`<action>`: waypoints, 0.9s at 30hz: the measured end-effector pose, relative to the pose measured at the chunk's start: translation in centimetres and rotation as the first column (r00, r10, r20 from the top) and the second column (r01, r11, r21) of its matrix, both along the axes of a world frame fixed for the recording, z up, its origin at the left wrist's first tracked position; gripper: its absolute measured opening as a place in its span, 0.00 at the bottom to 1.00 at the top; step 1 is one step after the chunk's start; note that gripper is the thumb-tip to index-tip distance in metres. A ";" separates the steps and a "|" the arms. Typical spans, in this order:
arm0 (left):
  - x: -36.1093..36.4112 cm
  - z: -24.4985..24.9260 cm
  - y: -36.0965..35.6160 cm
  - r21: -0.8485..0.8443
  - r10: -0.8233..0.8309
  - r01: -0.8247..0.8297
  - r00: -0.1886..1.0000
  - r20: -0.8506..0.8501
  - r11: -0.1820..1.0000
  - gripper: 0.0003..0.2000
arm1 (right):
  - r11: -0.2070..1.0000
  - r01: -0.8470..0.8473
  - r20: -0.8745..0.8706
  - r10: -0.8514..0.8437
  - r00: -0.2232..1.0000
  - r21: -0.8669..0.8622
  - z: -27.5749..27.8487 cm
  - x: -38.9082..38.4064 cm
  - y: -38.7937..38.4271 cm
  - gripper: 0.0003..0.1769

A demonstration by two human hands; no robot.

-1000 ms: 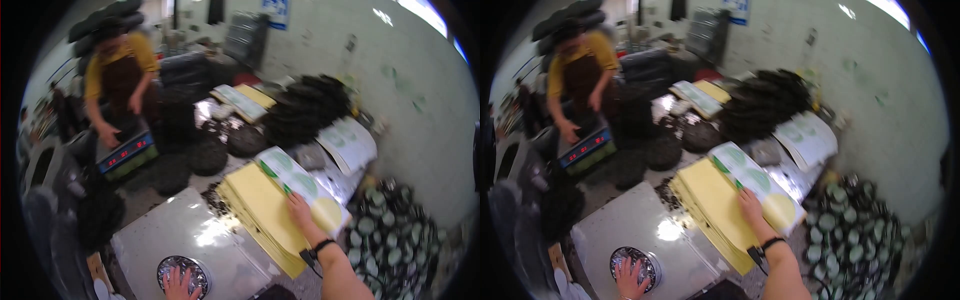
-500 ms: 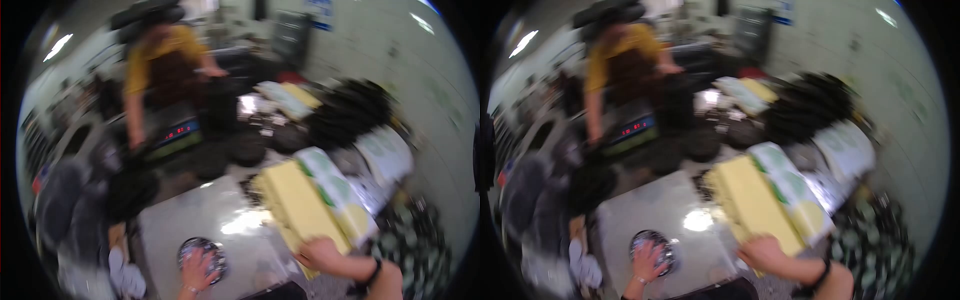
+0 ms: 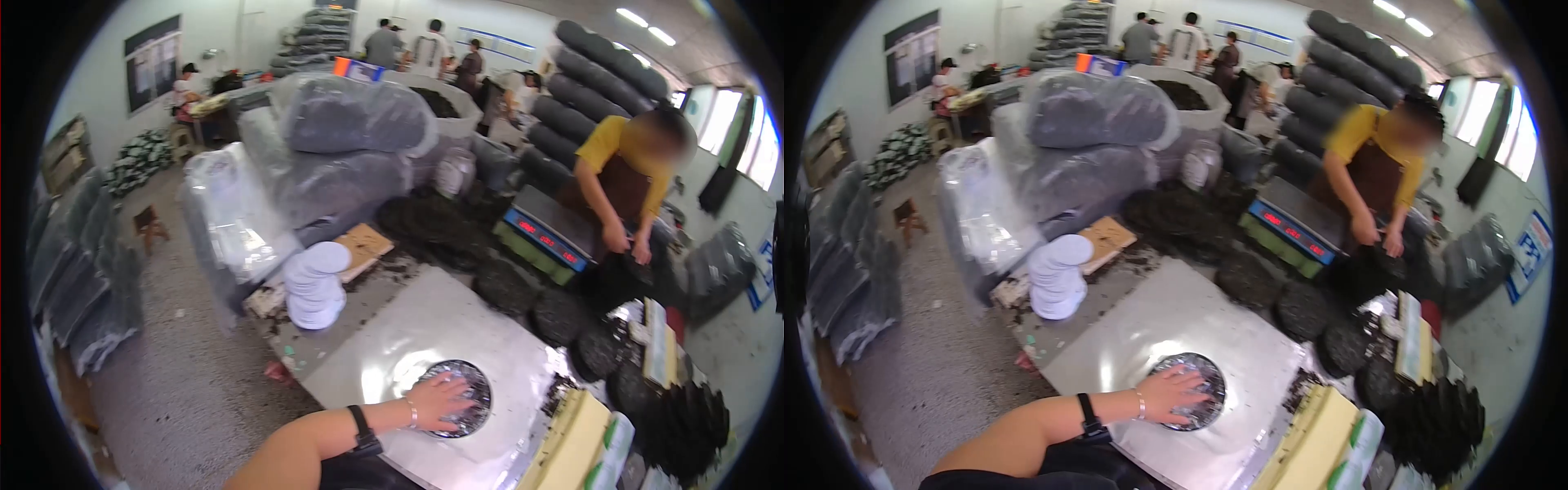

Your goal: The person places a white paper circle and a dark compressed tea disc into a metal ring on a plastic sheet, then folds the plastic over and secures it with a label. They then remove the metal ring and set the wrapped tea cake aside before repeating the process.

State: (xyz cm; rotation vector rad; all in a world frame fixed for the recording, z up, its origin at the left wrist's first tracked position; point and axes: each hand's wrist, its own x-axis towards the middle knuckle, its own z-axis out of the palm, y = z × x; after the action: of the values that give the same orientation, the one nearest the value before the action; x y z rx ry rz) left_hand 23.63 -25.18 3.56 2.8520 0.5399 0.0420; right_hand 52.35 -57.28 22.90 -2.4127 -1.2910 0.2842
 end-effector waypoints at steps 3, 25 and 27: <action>-0.1 -0.5 -0.1 0.083 -0.002 -0.001 0.999 0.036 0.997 0.36 | 1.000 0.007 -0.033 -0.007 0.999 0.024 -0.6 0.1 1.3 0.24; -0.2 -0.4 -0.2 0.127 0.000 -0.013 0.995 0.098 0.992 0.35 | 0.997 -0.007 -0.520 0.048 0.853 0.081 -8.8 -12.0 4.3 0.20; -0.1 -1.0 -0.3 0.097 0.007 -0.018 0.993 0.116 0.995 0.35 | 0.991 -0.069 -0.551 0.119 0.826 0.111 -9.4 -13.3 5.7 0.19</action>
State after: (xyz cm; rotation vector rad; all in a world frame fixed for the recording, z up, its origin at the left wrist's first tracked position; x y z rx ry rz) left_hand 23.49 -25.45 2.52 2.9186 0.5463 0.2406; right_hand 39.04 -51.61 13.54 -1.9691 -1.1121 0.8716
